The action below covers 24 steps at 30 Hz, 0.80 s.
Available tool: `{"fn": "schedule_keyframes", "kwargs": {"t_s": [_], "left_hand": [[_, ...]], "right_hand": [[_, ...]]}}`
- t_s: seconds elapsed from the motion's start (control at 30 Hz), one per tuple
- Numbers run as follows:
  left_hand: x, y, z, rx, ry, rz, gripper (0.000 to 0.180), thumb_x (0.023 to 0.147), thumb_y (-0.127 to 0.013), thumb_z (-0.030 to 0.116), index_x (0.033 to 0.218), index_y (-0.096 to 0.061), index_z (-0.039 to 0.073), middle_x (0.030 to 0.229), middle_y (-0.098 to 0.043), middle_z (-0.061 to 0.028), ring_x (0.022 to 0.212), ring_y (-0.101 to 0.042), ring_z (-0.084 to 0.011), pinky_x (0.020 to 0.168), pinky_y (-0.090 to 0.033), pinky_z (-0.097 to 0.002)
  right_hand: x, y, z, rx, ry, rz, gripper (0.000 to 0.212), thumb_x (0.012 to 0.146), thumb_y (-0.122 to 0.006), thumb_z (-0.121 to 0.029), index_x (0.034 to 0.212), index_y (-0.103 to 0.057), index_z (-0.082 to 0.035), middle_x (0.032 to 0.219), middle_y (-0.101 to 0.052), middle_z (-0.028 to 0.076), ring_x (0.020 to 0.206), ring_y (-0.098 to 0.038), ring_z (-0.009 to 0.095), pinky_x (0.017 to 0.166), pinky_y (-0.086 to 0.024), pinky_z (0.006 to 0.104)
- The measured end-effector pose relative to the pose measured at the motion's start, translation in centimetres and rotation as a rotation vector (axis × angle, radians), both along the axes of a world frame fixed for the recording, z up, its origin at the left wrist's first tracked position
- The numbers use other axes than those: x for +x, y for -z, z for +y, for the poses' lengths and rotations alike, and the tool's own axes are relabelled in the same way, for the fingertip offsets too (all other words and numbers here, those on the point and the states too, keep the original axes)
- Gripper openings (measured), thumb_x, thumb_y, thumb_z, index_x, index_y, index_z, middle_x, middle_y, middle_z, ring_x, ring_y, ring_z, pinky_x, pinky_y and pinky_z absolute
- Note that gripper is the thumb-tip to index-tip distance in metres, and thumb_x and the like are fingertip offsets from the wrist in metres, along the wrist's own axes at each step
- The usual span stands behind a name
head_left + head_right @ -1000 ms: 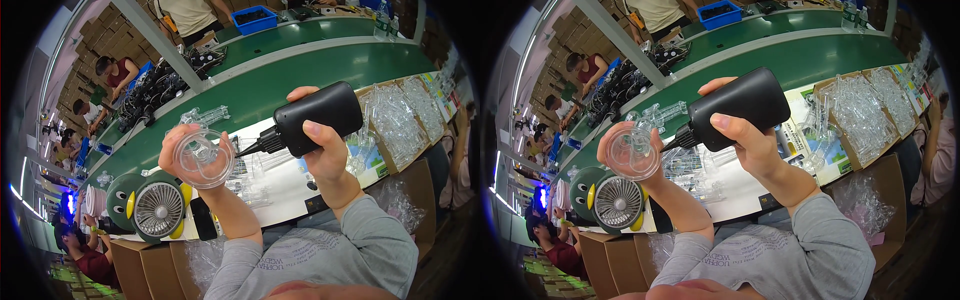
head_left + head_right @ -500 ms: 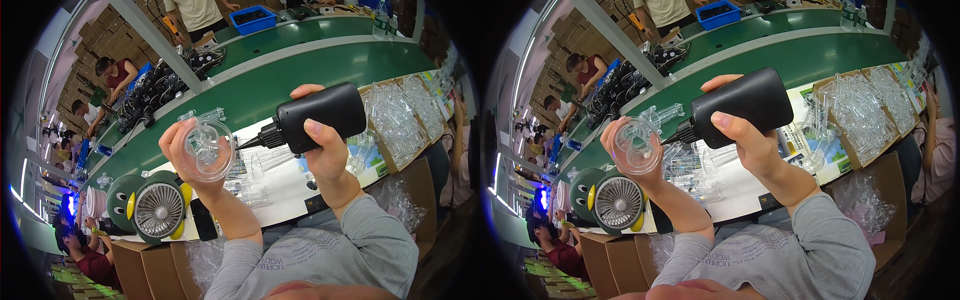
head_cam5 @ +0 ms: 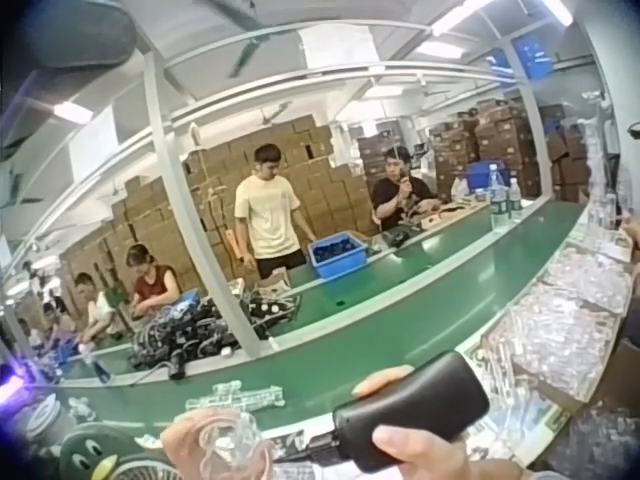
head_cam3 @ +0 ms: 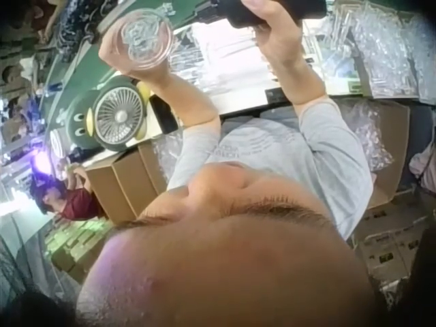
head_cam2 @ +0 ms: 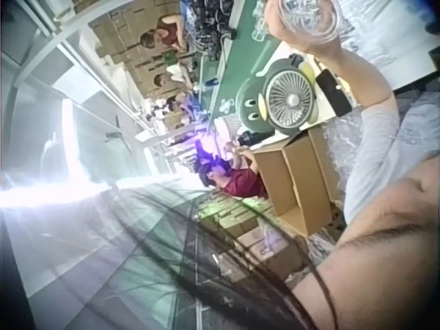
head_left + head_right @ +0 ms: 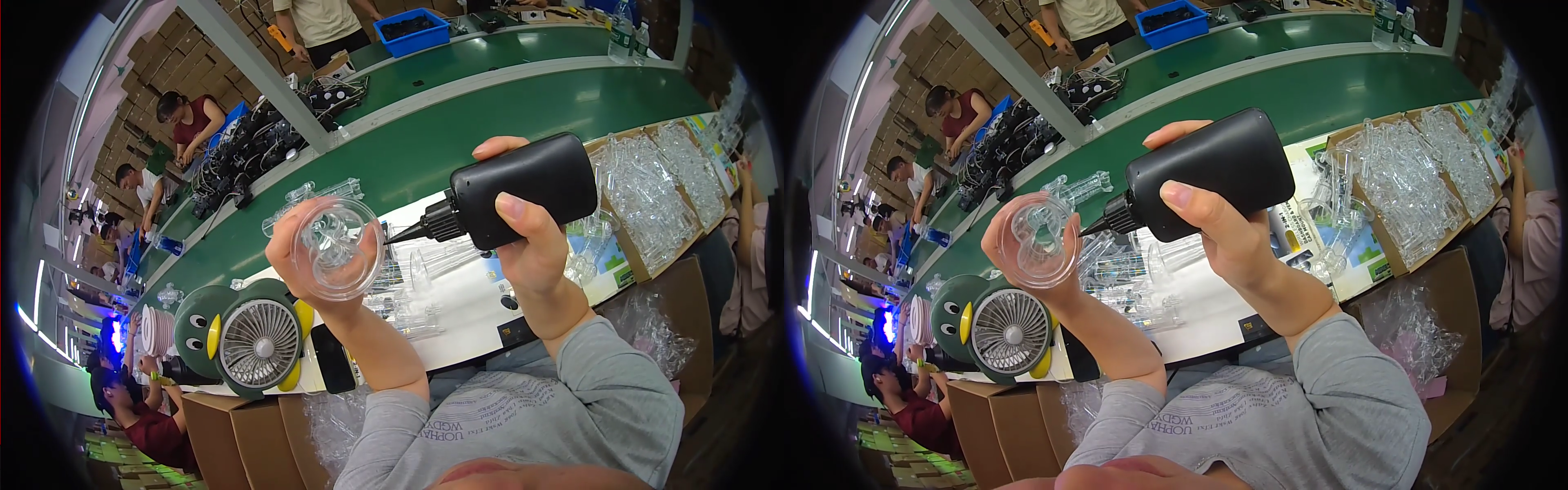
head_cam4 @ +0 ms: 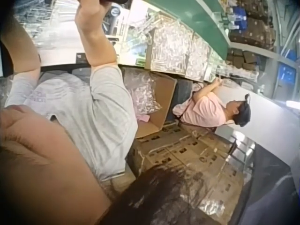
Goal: Assembling plastic components by applying liquid adhesive from a bottle to a clear plastic cup and joining it to a larger plastic housing.
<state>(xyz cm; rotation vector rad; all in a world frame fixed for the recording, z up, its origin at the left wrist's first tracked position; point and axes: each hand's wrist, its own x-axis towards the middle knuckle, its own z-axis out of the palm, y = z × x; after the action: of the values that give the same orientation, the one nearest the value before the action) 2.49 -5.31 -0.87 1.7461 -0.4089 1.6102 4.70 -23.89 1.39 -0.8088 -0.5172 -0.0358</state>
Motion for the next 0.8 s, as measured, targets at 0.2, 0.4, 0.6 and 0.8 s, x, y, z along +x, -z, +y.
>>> {"fn": "schedule_keyframes", "kwargs": {"t_s": [0.2, 0.4, 0.6, 0.8], "left_hand": [[-0.3, -0.6, 0.5, 0.138, -0.109, 0.052, 0.052, 0.06, -0.081, 0.017, 0.102, -0.054, 0.002, 0.095, -0.062, -0.0134, 0.086, -0.059, -0.0254, 0.079, -0.046, -0.0337], [-0.9, -0.8, 0.6, 0.123, -0.096, 0.136, 0.052, 0.062, -0.081, 0.021, 0.101, -0.054, 0.001, 0.099, -0.062, -0.0154, 0.091, -0.059, -0.0272, 0.081, -0.046, -0.0354], [-0.1, -0.5, 0.4, 0.016, 0.144, 0.008, 0.054, 0.06, -0.081, 0.023, 0.101, -0.054, 0.001, 0.103, -0.061, -0.0176, 0.097, -0.057, -0.0294, 0.084, -0.045, -0.035], [-1.6, -0.5, 0.8, -0.002, -0.001, 0.155, 0.054, 0.06, -0.081, 0.026, 0.1, -0.054, 0.001, 0.102, -0.059, -0.0162, 0.098, -0.056, -0.0284, 0.085, -0.044, -0.0345]], "right_hand": [[0.1, -0.1, -0.1, -0.02, -0.022, 0.027, 0.042, 0.069, -0.055, -0.012, 0.107, -0.046, 0.004, 0.101, -0.051, 0.012, 0.08, -0.057, 0.015, 0.071, -0.049, 0.0252], [0.1, 0.1, 0.0, -0.002, -0.01, 0.007, 0.042, 0.069, -0.055, -0.012, 0.107, -0.046, 0.004, 0.1, -0.052, 0.011, 0.081, -0.057, 0.014, 0.072, -0.049, 0.0252], [0.1, 0.1, 0.0, -0.004, -0.009, 0.002, 0.042, 0.069, -0.055, -0.012, 0.107, -0.046, 0.004, 0.102, -0.051, 0.012, 0.082, -0.056, 0.015, 0.073, -0.049, 0.0256], [0.1, -0.1, -0.2, 0.017, -0.014, 0.013, 0.042, 0.069, -0.055, -0.012, 0.107, -0.046, 0.004, 0.104, -0.051, 0.013, 0.083, -0.056, 0.016, 0.073, -0.049, 0.026]]}}
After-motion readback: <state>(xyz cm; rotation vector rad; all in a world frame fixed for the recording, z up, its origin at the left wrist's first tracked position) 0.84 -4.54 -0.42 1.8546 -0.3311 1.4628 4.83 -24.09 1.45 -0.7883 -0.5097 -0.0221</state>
